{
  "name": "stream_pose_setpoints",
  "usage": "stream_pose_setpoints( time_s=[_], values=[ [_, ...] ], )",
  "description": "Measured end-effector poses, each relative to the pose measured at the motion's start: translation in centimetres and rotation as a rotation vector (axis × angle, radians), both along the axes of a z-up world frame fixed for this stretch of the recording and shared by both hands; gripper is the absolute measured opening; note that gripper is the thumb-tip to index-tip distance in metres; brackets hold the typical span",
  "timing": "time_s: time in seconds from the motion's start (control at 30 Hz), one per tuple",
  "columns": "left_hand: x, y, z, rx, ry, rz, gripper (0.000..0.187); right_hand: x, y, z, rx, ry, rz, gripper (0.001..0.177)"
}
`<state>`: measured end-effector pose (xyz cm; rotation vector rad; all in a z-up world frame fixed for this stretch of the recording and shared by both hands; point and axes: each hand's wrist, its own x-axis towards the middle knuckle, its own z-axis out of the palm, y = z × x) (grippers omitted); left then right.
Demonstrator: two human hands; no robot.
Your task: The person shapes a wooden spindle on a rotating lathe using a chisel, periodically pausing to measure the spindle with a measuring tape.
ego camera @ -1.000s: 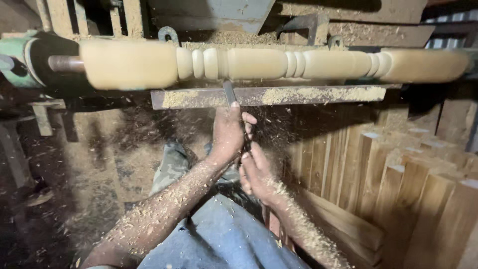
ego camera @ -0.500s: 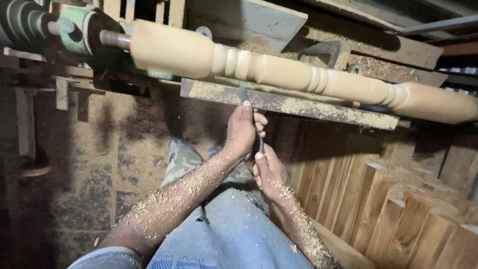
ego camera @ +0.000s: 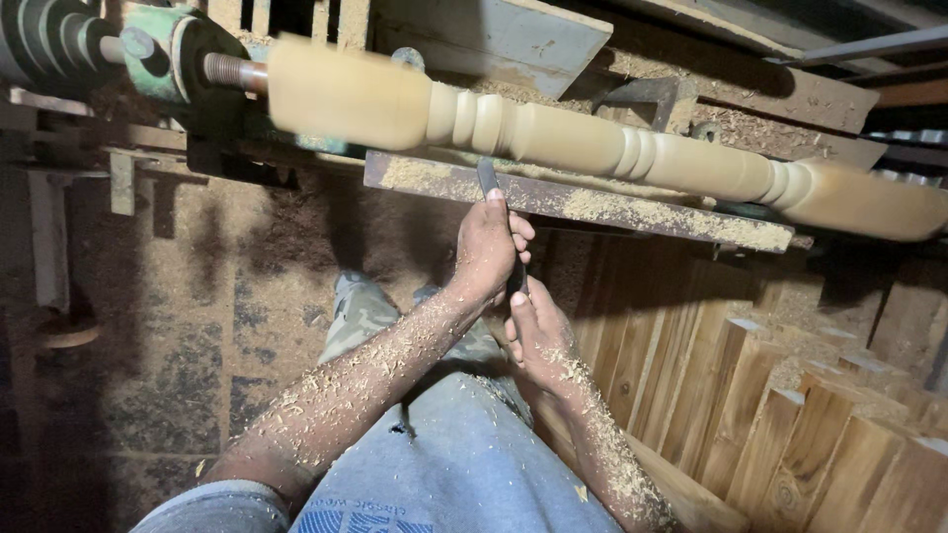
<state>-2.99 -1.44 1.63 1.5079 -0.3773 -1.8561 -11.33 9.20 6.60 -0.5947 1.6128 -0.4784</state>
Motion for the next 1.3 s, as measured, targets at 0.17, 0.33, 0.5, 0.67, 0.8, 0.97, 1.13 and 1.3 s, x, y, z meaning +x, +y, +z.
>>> stream_pose_setpoints(
  time_s=[0.17, 0.33, 0.5, 0.67, 0.8, 0.97, 1.13, 1.3],
  values=[
    [0.1, 0.0, 0.0, -0.003, -0.031, -0.022, 0.048, 0.2, 0.0, -0.1, 0.012, 0.008, -0.003, 0.044],
    [0.1, -0.2, 0.0, 0.010, -0.035, -0.025, 0.047, 0.1, 0.0, -0.1, -0.006, 0.005, 0.018, 0.042],
    [0.4, -0.3, 0.2, 0.022, -0.049, -0.076, 0.046, 0.2, -0.3, -0.3, -0.008, 0.053, 0.063, 0.043],
    [0.1, 0.0, -0.1, 0.009, -0.033, -0.046, 0.048, 0.3, -0.3, 0.1, -0.015, 0.054, 0.055, 0.044],
    [0.2, -0.1, -0.5, 0.023, -0.031, -0.046, 0.046, 0.7, -0.3, 0.4, -0.007, 0.049, -0.009, 0.043],
    [0.3, -0.1, -1.2, 0.046, 0.040, -0.040, 0.049, 1.7, -0.2, 0.8, 0.025, -0.007, -0.119, 0.042],
    [1.2, -0.3, -1.7, 0.020, 0.035, -0.133, 0.048, 2.8, -0.6, 1.4, 0.058, -0.054, -0.143, 0.040],
    [2.6, -0.5, -2.2, 0.077, 0.188, -0.181, 0.045, 5.1, -0.6, 2.0, 0.073, -0.052, -0.281, 0.033]
  ],
)
